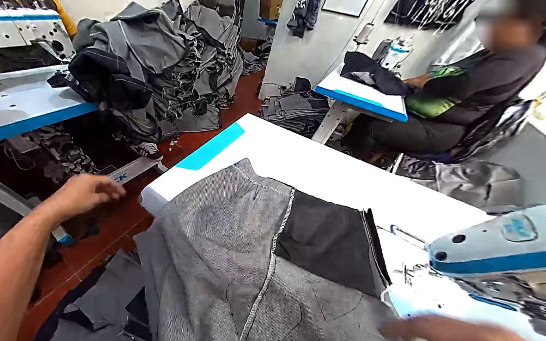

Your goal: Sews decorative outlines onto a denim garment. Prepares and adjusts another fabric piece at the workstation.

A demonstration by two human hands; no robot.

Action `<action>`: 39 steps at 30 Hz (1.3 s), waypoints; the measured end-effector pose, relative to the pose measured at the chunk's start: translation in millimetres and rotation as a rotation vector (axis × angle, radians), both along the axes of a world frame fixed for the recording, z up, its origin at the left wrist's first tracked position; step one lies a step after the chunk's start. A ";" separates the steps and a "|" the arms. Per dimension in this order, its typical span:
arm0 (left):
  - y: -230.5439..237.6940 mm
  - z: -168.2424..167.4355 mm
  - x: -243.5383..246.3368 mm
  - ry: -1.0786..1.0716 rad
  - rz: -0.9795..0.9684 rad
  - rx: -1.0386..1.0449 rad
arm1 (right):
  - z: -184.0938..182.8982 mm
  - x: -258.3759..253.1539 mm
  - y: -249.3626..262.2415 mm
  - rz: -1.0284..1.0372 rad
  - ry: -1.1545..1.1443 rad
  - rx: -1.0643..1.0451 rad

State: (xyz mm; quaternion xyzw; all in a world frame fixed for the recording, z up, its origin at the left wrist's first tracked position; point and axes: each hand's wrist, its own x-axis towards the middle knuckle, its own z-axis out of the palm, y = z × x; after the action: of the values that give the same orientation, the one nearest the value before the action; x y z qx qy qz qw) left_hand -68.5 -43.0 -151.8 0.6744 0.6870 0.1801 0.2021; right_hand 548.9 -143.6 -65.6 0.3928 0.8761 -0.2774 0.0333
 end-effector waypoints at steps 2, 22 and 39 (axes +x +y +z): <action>28.5 31.5 49.9 0.034 -0.132 0.123 | -18.9 -21.3 55.6 0.052 0.108 0.312; 178.8 25.9 371.5 0.282 -1.067 -0.163 | -126.0 -124.2 153.5 -0.629 0.197 0.593; 19.2 282.5 30.8 0.421 0.227 0.064 | 73.9 -240.3 17.2 0.409 0.505 1.013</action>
State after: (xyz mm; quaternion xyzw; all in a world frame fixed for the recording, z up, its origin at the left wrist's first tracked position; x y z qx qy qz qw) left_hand -37.7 -23.8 130.7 0.6215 0.7794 0.0785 0.0115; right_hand 308.6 -126.4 8.3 0.1054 0.9380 0.1017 -0.3143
